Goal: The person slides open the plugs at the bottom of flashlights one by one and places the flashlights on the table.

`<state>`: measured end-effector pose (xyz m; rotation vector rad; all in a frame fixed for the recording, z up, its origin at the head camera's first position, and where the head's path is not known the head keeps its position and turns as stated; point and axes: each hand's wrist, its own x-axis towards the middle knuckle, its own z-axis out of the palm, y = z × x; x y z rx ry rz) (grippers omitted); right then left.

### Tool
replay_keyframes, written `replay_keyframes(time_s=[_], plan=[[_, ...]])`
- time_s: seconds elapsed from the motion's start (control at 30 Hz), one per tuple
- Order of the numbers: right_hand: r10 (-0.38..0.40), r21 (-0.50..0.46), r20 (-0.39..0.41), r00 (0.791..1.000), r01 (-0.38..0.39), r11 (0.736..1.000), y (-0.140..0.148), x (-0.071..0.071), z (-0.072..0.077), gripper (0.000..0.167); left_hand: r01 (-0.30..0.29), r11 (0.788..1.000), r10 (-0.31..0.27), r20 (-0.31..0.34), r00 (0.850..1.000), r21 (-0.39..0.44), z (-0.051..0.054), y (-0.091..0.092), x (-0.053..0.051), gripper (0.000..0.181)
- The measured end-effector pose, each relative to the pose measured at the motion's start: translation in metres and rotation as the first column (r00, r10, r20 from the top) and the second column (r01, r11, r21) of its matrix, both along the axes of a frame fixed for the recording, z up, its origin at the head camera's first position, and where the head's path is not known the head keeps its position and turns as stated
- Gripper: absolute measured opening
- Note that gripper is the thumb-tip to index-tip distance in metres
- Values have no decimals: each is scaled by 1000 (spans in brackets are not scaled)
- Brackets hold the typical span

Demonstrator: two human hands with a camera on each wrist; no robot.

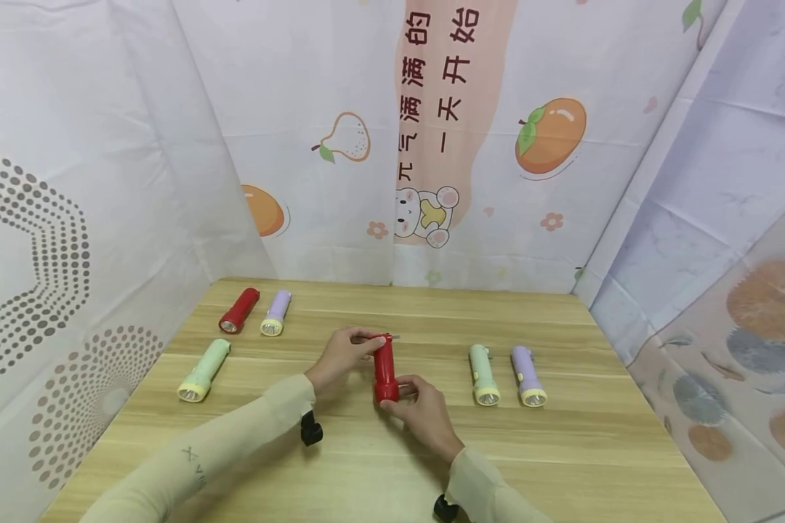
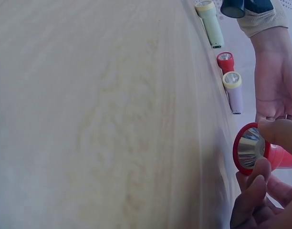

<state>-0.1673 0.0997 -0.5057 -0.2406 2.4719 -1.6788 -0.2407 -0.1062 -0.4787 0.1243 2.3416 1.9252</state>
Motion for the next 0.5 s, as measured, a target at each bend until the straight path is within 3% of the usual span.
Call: replay_keyframes(time_s=[0.5], plan=[[-84,85,12,996,83,993,18,0,1,49,5,997,-9,60,998,71,-8,28,-12,39]])
